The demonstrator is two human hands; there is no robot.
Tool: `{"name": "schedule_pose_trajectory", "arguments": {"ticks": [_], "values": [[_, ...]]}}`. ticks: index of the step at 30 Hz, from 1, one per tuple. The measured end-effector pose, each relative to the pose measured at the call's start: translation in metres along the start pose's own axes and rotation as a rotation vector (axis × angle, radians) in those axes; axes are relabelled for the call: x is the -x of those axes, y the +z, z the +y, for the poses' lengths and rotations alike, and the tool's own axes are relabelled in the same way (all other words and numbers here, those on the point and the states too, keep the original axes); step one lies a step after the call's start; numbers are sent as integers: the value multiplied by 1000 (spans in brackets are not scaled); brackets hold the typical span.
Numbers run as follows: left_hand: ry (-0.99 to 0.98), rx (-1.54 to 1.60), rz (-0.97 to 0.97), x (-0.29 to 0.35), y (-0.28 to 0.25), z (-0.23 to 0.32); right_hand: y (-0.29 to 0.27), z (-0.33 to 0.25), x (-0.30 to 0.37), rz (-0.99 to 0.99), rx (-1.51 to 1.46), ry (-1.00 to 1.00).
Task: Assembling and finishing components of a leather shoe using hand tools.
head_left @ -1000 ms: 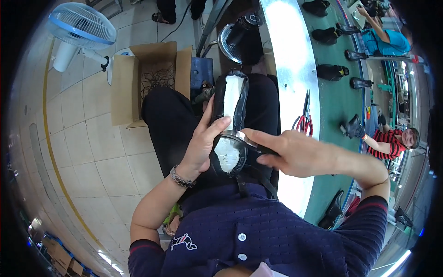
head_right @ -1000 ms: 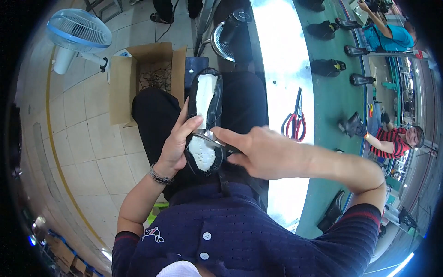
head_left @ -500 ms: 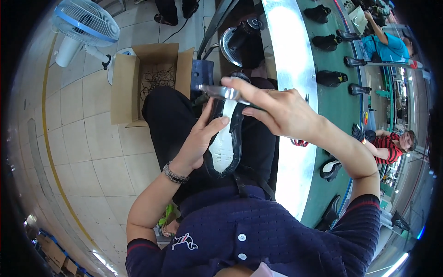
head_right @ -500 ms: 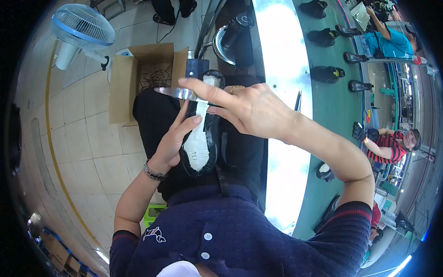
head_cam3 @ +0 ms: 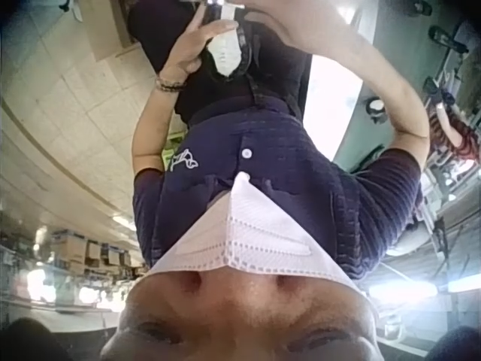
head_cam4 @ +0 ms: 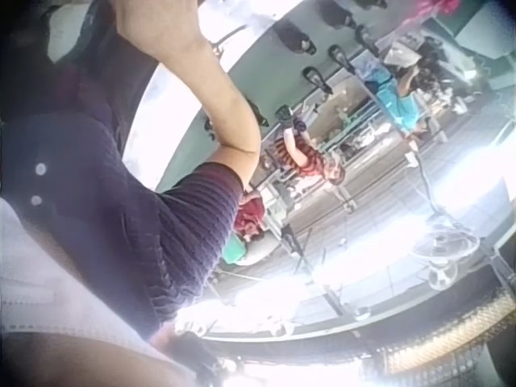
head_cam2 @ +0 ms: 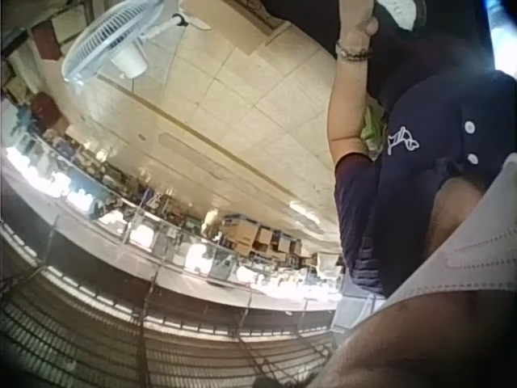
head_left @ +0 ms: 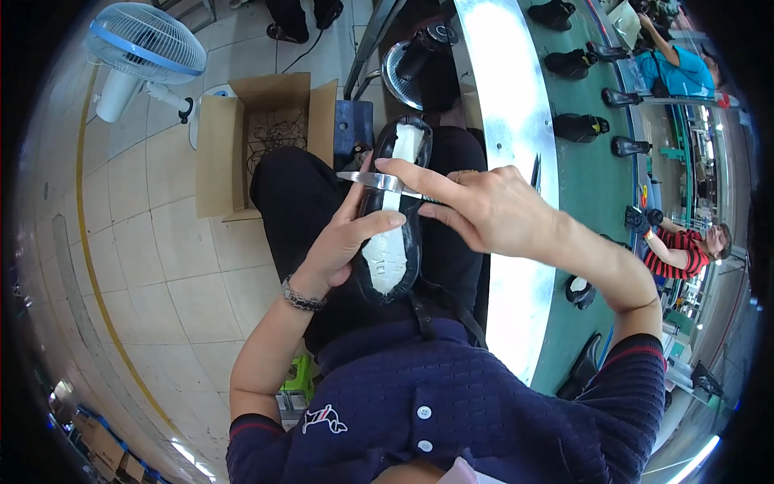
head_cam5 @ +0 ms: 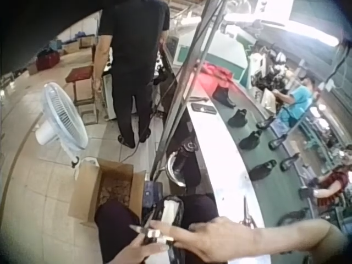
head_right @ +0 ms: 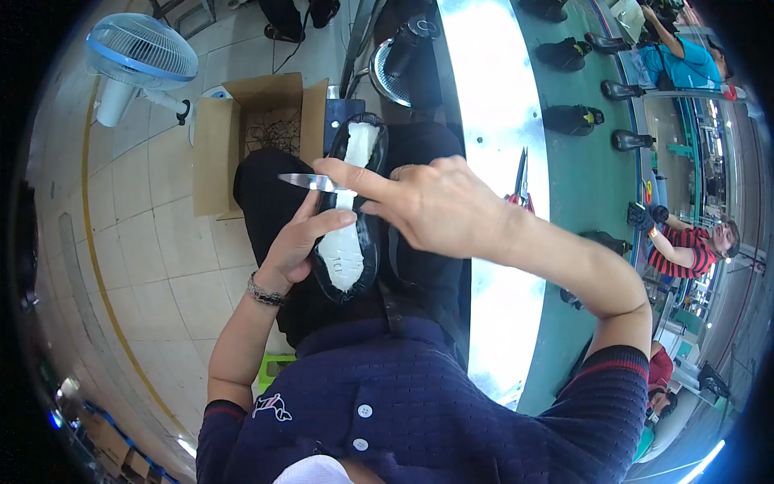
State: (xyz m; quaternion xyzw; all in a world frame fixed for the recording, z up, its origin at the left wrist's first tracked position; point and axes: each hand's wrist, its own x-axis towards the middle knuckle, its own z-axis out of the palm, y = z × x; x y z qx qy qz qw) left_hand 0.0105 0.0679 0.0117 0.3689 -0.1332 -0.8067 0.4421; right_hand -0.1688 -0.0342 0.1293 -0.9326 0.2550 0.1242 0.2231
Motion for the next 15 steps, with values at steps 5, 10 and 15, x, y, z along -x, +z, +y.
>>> {"name": "schedule_pose_trajectory", "arguments": {"ticks": [5, 10, 15], "values": [[-25, -41, -42, 2, 2, 3, 17, -4, -1, -51, -12, 62], [-3, -1, -93, 4, -6, -6, 13, -19, 5, 93, 13, -42], [22, 45, -195, 14, -16, -25, 9, -23, 12, -153, 40, 119]]}}
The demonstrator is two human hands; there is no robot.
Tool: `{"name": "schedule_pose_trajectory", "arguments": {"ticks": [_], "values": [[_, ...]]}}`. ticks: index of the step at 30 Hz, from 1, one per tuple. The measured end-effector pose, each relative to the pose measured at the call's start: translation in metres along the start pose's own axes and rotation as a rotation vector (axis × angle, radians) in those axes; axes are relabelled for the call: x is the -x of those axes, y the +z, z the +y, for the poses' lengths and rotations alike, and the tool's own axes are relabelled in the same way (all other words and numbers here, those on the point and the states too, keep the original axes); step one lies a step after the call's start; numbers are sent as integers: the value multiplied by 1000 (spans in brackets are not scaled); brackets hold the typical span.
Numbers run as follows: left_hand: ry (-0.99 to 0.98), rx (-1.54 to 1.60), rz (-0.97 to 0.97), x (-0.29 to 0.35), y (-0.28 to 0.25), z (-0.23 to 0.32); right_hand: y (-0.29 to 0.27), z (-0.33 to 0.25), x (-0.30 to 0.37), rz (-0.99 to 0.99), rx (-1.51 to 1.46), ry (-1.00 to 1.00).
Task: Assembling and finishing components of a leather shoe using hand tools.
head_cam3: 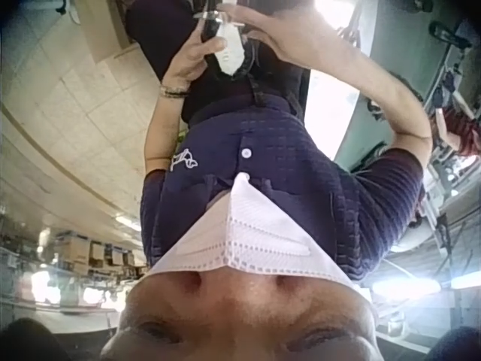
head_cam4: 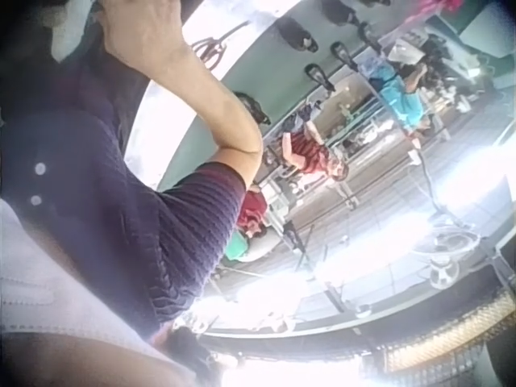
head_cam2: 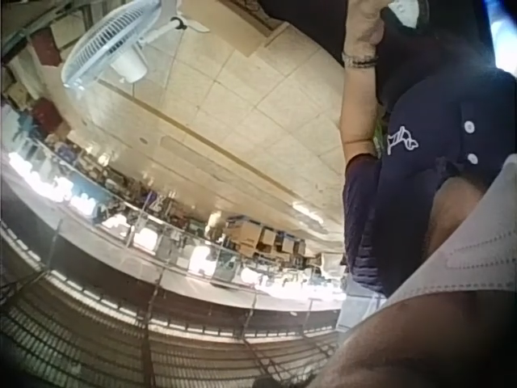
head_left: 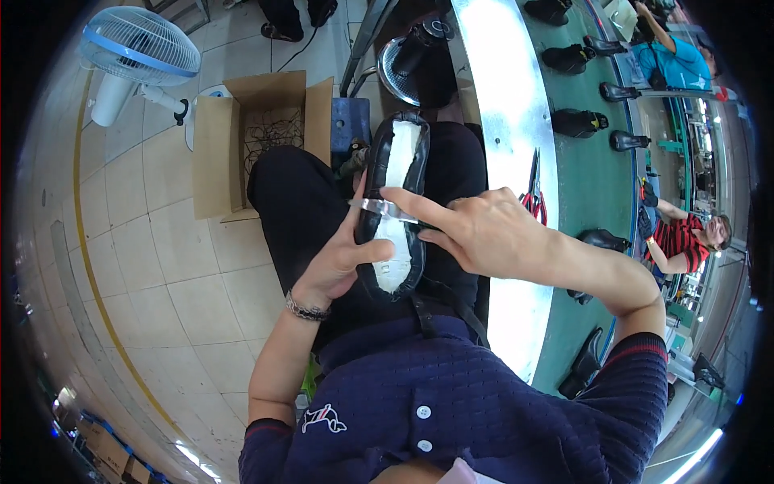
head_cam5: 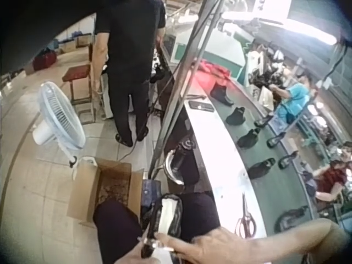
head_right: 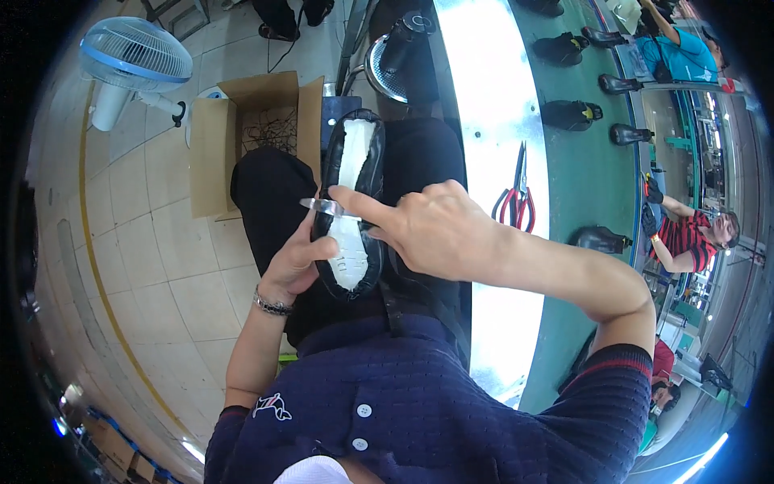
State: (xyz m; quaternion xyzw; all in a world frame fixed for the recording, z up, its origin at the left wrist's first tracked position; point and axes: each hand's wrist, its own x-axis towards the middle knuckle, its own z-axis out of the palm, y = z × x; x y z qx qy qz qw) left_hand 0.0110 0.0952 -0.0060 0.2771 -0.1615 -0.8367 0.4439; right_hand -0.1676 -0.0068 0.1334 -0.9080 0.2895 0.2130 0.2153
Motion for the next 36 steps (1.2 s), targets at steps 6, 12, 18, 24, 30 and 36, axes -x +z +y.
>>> {"name": "schedule_pose_trajectory", "arguments": {"ticks": [6, 12, 18, 24, 30, 36], "values": [[77, 482, 45, 12, -2, -35, -4, -5, 32, 14, 175, -163], [100, 444, 120, 9, 7, -45, 11, -16, 28, 154, 409, -249], [157, 390, 51, 3, 30, -22, 16, 21, 18, 207, 305, -307], [224, 155, 197, 6, 24, -22, -28, 4, 11, -25, 230, -254], [127, 131, 264, 7, 8, -30, -7, 2, -8, 179, 32, -137], [113, 115, 189, 10, 5, -21, -4, -12, -2, 265, -3, -258]]}}
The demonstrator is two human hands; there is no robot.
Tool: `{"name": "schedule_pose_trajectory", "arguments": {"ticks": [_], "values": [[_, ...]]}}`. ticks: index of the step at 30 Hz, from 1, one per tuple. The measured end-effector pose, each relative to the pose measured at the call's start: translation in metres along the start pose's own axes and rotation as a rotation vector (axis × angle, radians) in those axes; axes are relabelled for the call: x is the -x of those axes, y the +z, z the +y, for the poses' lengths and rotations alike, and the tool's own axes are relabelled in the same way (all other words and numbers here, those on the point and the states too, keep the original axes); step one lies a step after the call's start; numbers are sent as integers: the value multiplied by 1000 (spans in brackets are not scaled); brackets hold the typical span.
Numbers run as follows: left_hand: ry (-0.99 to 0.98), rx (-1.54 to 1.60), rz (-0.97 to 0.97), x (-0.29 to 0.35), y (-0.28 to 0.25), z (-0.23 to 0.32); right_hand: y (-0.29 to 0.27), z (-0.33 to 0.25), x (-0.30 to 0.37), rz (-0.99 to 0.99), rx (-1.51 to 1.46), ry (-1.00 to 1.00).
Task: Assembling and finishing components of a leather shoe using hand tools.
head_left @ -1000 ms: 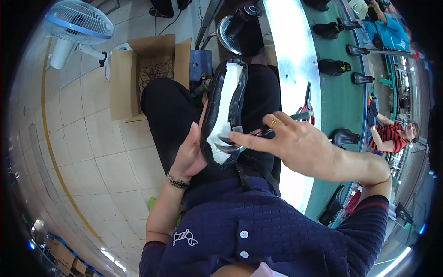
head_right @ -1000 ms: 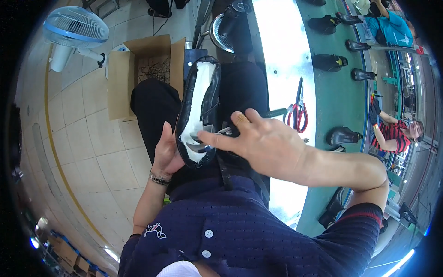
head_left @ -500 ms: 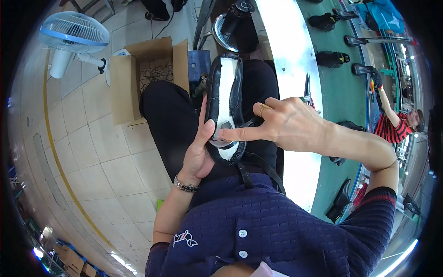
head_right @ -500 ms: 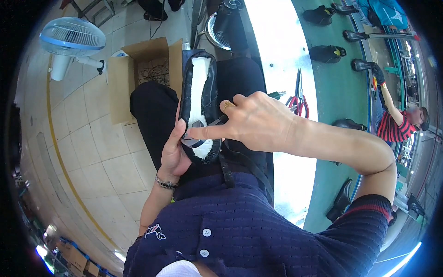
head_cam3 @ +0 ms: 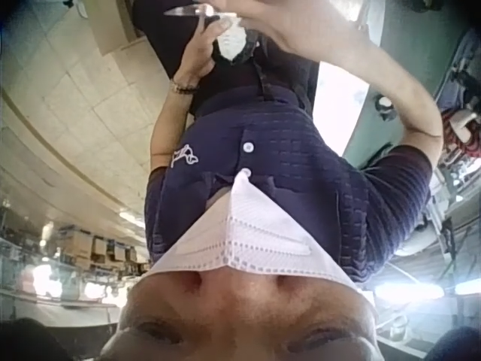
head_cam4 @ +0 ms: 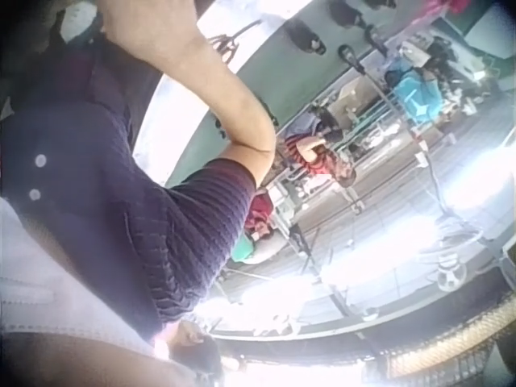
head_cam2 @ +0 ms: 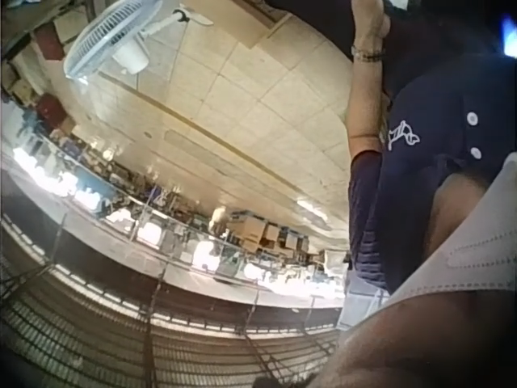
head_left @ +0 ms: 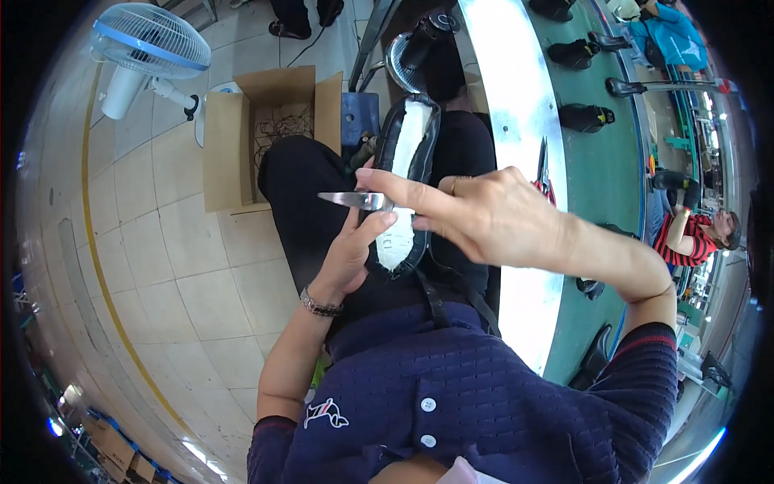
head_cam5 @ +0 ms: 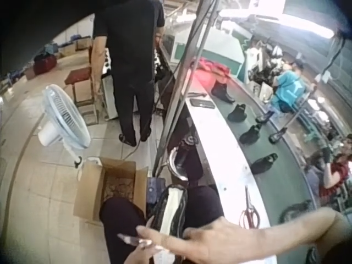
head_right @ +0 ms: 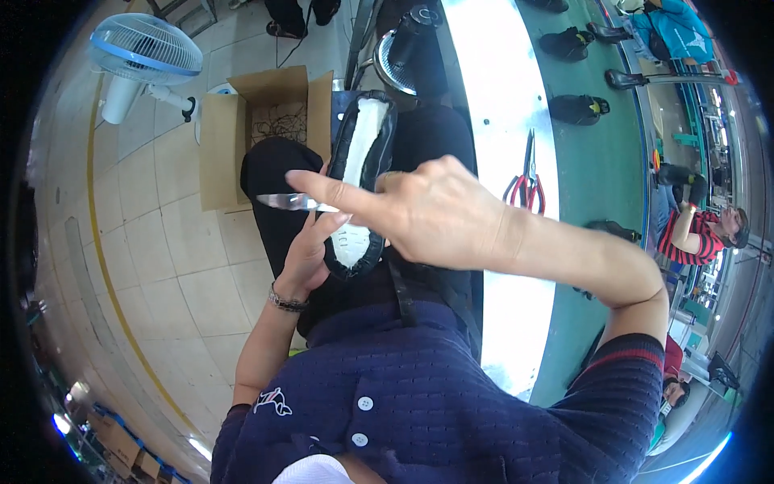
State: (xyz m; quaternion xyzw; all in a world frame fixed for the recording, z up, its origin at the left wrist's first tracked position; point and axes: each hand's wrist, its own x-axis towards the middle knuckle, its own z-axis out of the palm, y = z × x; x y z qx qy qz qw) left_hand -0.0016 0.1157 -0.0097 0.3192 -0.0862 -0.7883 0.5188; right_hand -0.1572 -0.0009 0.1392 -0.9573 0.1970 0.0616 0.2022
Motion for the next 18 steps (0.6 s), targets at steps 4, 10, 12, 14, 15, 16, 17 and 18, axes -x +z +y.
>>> {"name": "schedule_pose_trajectory", "arguments": {"ticks": [4, 10, 12, 14, 15, 16, 17, 18], "values": [[-75, 27, -40, 1, -6, 1, 21, 1, 1, -204, 16, 144], [-103, 13, -9, 3, -7, 0, 20, -11, 8, -4, 50, 24], [-79, -56, -56, 4, -9, -3, 21, -17, 6, -155, 111, 153], [-15, -46, -151, 8, -15, -9, 17, -14, 9, -165, 51, 182], [-17, -44, -145, 10, -17, -12, 14, -12, 8, -178, -12, 204], [-16, 129, -194, 11, -19, -14, 4, -11, 12, -312, -44, 304], [-14, 300, -247, 12, -19, -16, 4, -9, 20, -312, -45, 305], [-14, 297, -262, 17, -19, -16, 5, -8, 32, -253, 68, 192]]}}
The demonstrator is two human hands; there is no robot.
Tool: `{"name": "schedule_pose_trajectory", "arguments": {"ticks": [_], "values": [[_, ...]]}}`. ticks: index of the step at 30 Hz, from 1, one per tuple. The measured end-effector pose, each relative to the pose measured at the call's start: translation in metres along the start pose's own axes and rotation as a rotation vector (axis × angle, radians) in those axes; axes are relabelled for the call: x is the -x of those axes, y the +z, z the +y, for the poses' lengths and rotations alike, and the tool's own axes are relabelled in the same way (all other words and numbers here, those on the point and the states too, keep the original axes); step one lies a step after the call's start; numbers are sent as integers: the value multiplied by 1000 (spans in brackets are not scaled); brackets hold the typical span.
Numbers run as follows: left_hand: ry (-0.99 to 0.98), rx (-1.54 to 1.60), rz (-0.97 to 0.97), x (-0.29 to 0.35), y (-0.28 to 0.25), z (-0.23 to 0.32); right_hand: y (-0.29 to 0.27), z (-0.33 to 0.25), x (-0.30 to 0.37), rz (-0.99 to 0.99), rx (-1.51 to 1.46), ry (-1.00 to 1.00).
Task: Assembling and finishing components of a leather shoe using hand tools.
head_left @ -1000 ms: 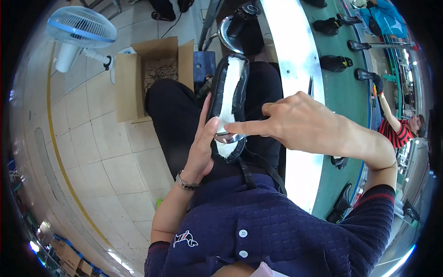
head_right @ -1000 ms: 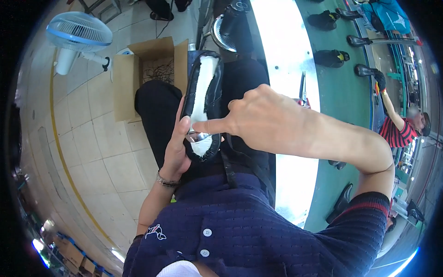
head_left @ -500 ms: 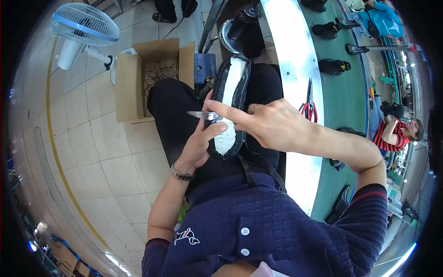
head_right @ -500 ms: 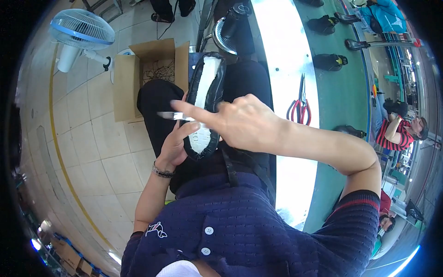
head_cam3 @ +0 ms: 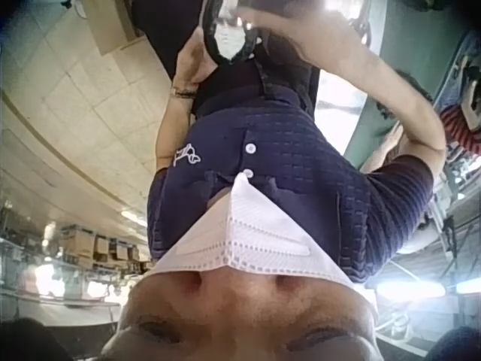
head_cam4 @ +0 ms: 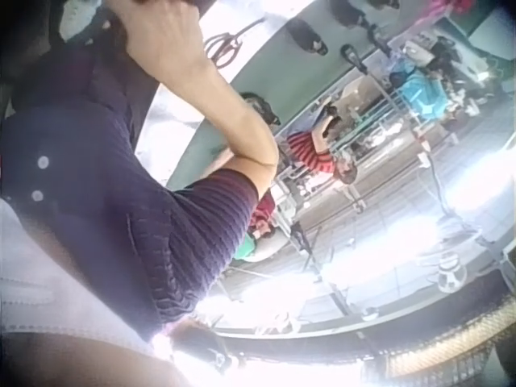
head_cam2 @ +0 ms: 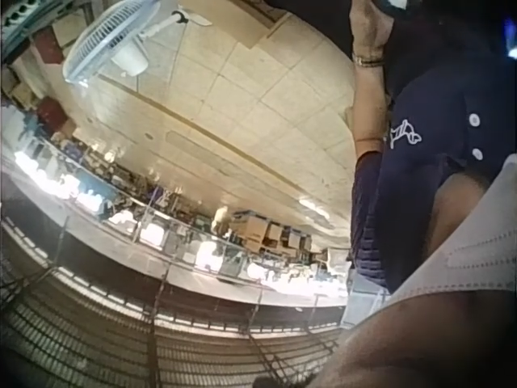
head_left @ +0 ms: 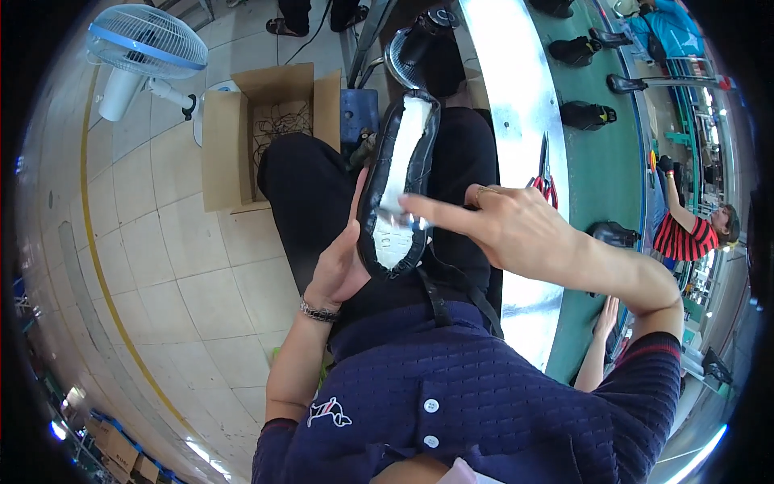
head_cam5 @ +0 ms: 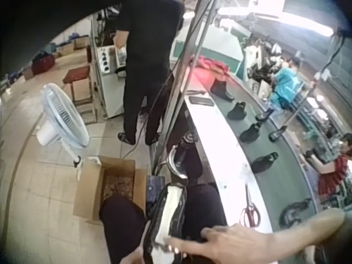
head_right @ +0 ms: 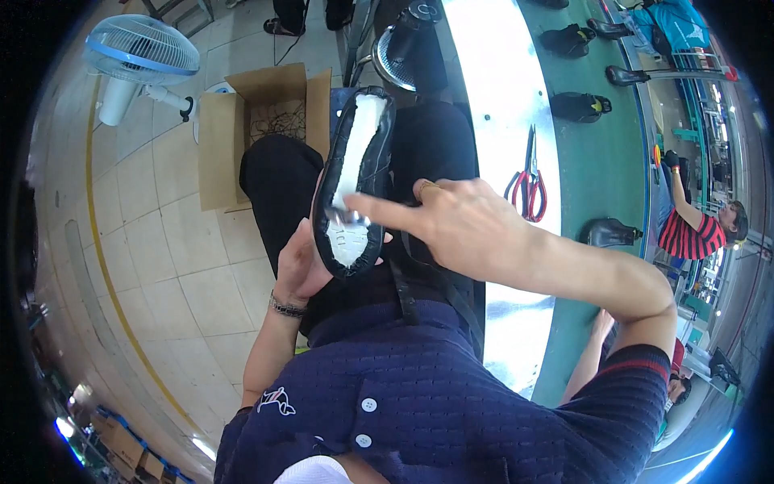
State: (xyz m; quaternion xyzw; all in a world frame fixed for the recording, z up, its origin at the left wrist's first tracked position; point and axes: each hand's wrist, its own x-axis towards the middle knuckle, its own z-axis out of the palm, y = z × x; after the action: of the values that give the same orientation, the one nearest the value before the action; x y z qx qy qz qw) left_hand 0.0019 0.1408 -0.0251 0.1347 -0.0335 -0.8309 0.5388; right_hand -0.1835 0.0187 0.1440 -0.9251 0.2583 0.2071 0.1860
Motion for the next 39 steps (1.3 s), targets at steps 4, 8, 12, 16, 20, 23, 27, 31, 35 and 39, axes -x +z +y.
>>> {"name": "schedule_pose_trajectory", "arguments": {"ticks": [4, 8, 12, 16, 20, 23, 27, 31, 35, 39], "values": [[6, -47, 47, -5, 12, 3, 17, -2, 9, 190, 288, -142], [54, -92, 71, -7, 29, 9, 9, -7, 0, 216, 361, -180], [147, -235, 156, -10, 41, 7, 7, -5, -4, 113, 184, -148], [196, -383, 229, -5, 37, 1, -21, -24, 0, 57, 140, -196], [218, -524, 221, -6, 24, -5, -8, -39, -7, 390, 103, -410], [10, -654, 237, 2, 17, 2, 19, -25, -18, 141, 204, -182], [-140, -701, 295, -2, 11, 7, 13, -29, -9, 232, 112, -326], [-208, -707, 279, 0, 15, 14, 21, -22, -16, 196, -36, -125], [-135, -631, 171, -24, 24, 40, 20, 4, -17, 120, -191, 46], [-216, -412, 309, -64, 48, 59, 58, 13, 8, 457, -578, 242]]}}
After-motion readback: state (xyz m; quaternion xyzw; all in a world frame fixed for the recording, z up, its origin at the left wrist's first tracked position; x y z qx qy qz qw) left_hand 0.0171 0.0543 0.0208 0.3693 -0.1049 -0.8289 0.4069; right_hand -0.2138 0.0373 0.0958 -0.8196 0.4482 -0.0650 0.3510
